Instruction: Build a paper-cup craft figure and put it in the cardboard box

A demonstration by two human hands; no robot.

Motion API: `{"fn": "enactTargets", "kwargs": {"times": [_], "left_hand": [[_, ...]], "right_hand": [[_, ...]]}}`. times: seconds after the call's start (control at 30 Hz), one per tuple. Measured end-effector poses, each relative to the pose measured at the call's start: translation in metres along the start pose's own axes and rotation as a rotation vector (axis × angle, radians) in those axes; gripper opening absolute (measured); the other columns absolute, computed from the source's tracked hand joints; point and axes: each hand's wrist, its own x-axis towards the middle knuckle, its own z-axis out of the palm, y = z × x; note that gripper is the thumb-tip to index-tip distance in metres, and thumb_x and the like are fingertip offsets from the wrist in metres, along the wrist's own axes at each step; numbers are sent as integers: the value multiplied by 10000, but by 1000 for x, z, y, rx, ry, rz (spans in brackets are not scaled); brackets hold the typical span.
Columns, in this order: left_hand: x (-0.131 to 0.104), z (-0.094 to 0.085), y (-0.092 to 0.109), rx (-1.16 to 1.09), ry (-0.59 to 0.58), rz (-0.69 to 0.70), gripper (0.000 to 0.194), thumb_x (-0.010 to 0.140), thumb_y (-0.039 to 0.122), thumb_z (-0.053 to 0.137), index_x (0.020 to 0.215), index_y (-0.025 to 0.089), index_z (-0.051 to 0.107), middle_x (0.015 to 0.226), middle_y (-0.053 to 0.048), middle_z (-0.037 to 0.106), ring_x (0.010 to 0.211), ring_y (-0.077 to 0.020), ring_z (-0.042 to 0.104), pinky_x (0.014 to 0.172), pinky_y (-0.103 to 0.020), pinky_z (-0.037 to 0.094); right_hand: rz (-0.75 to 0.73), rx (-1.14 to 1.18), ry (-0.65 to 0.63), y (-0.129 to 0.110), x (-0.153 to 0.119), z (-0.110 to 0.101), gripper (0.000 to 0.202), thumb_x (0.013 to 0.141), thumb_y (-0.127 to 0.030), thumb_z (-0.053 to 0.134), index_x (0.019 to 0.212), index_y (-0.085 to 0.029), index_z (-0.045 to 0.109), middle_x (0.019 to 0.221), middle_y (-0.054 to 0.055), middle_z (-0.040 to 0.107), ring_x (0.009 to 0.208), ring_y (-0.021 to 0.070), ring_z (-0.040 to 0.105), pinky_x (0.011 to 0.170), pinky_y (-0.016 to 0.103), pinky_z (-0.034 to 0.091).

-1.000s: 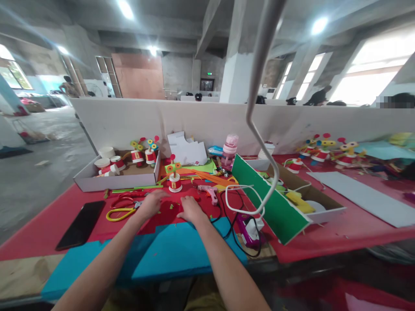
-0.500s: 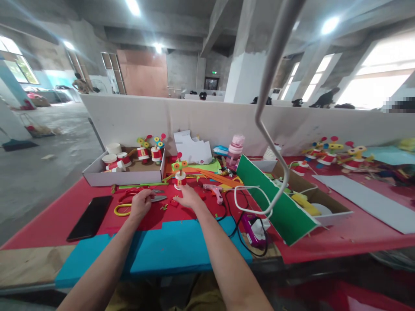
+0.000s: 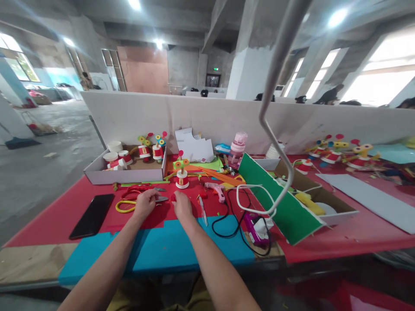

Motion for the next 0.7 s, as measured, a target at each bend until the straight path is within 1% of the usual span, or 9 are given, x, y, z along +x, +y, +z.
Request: {"fn": "enactTargets", "kwargs": {"times": [0.07, 0.17, 0.23, 0.3, 0.37, 0.43, 0.5, 0.6, 0.7], "left_hand": [[1, -5, 2, 8, -77, 6, 334, 686, 12, 412, 777, 186, 683, 744, -23, 695, 717, -149, 633, 701, -233, 481], [2, -20, 6, 46, -272, 40, 313, 722, 44, 456, 835, 193, 707, 843, -42, 718, 782, -165, 647, 713, -239, 474], [2, -29, 10, 125, -414, 67, 249, 764, 112, 514, 873, 204, 718, 877, -58, 720, 804, -184, 649, 717, -249, 471], [1, -32, 14, 242, -515, 81, 202, 797, 165, 543, 883, 195, 723, 890, -84, 715, 821, -208, 649, 732, -268, 470], [0, -29, 19, 366, -552, 68, 204, 825, 161, 521, 874, 163, 719, 906, -123, 706, 848, -232, 648, 762, -293, 470], [0, -22, 23, 460, -551, 32, 239, 847, 131, 470, 869, 132, 708, 895, -154, 695, 850, -244, 649, 768, -310, 470], [1, -15, 27, 503, -548, -3, 263, 849, 97, 434, 860, 115, 696, 857, -163, 689, 822, -240, 651, 755, -311, 470], [5, -7, 33, 484, -557, 6, 230, 823, 88, 462, 850, 133, 687, 861, -138, 692, 834, -221, 647, 758, -293, 468], [10, 1, 42, 429, -570, 40, 204, 808, 111, 501, 873, 174, 684, 892, -92, 698, 871, -200, 642, 762, -265, 463]], "right_hand": [[21, 101, 4, 12, 1, -5, 170, 798, -129, 637, 953, -196, 618, 895, 46, 685, 872, 188, 646, 753, 265, 467], [81, 223, -28, 31, 1, -14, 105, 813, -159, 620, 907, -204, 632, 878, 32, 704, 828, 180, 684, 703, 253, 513], [117, 242, -53, 42, 3, -22, 129, 844, -146, 561, 938, -202, 631, 869, 29, 709, 744, 159, 700, 630, 235, 532], [136, 229, -68, 51, 8, -30, 200, 875, -120, 487, 1012, -193, 615, 867, 36, 710, 687, 140, 702, 569, 212, 530], [142, 194, -79, 55, 15, -38, 264, 901, -111, 426, 1094, -185, 590, 880, 46, 711, 680, 130, 702, 547, 196, 521], [129, 133, -99, 56, 23, -44, 292, 907, -107, 412, 1127, -183, 590, 902, 56, 715, 706, 131, 702, 578, 197, 518], [100, 51, -137, 56, 29, -49, 261, 876, -105, 479, 1074, -172, 636, 921, 74, 722, 772, 155, 701, 660, 221, 519], [49, -88, -213, 54, 34, -55, 171, 780, -92, 610, 914, -148, 700, 954, 118, 725, 927, 224, 678, 809, 273, 488], [19, -202, -274, 50, 35, -57, 153, 753, -91, 636, 880, -129, 711, 1012, 165, 712, 1009, 272, 650, 862, 310, 458]]}}
